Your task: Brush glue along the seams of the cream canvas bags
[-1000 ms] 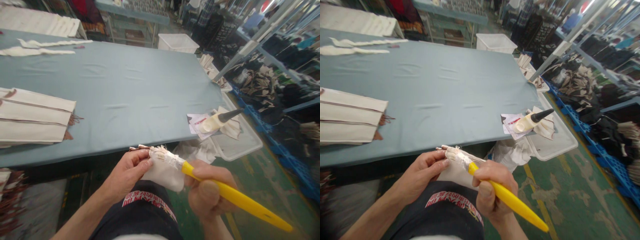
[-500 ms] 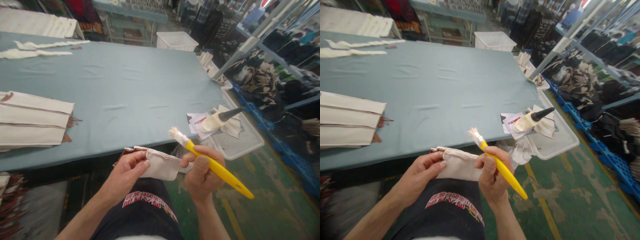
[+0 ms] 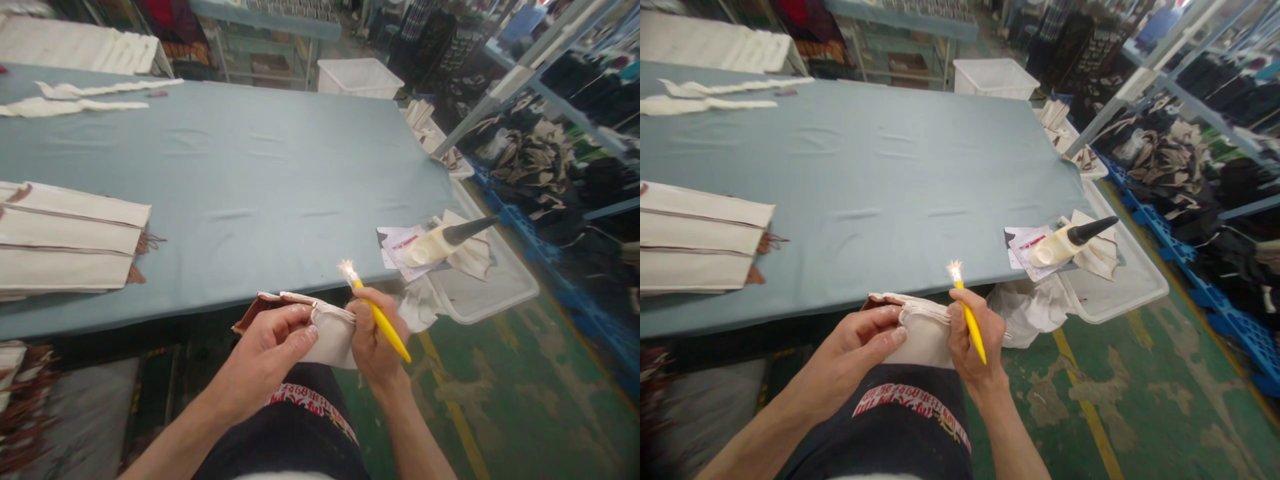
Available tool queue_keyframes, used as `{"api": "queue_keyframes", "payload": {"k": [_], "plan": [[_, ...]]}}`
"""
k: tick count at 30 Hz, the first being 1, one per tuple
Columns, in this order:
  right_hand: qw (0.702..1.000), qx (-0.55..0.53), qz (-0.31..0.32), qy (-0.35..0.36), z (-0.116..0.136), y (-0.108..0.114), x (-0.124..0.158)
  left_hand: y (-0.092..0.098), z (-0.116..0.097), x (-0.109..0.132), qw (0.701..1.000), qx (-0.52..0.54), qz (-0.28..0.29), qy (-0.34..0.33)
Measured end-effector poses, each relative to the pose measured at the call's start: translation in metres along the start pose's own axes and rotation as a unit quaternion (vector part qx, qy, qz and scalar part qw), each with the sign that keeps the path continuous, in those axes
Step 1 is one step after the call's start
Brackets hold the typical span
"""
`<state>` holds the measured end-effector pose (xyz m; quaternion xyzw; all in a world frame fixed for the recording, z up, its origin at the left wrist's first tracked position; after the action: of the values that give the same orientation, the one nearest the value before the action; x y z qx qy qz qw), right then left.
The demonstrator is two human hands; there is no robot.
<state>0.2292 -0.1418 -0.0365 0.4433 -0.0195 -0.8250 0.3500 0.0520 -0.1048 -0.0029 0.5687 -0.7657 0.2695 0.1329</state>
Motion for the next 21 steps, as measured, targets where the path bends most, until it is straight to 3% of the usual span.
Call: {"api": "queue_keyframes", "payload": {"k": [9,13,18,21], "plan": [[0.995,-0.046,-0.061,-0.071,0.000,0.010,-0.008,0.002,0.004,0.007,0.987,-0.117,0.031,-0.107],[0.988,-0.056,-0.124,-0.072,0.017,0.022,-0.027,0.017,0.009,0.007,0.951,-0.236,-0.015,-0.200],[0.973,-0.074,-0.205,-0.080,0.035,0.034,-0.050,0.051,0.014,0.007,0.893,-0.276,-0.106,-0.339],[0.972,-0.088,-0.210,-0.064,0.044,0.033,-0.057,0.061,0.010,0.009,0.867,-0.293,-0.102,-0.390]]}}
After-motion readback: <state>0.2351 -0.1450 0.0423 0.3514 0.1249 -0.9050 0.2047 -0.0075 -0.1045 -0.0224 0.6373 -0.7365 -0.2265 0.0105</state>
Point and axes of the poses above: each hand's wrist, its own x-axis away from the middle knuckle, its own y-axis out of the back of the hand, z = x × y, the point moved 4 cm from there along -x, towards the middle knuckle, and after that the axes turned 15 degrees about -z, right-handed, at the moved point
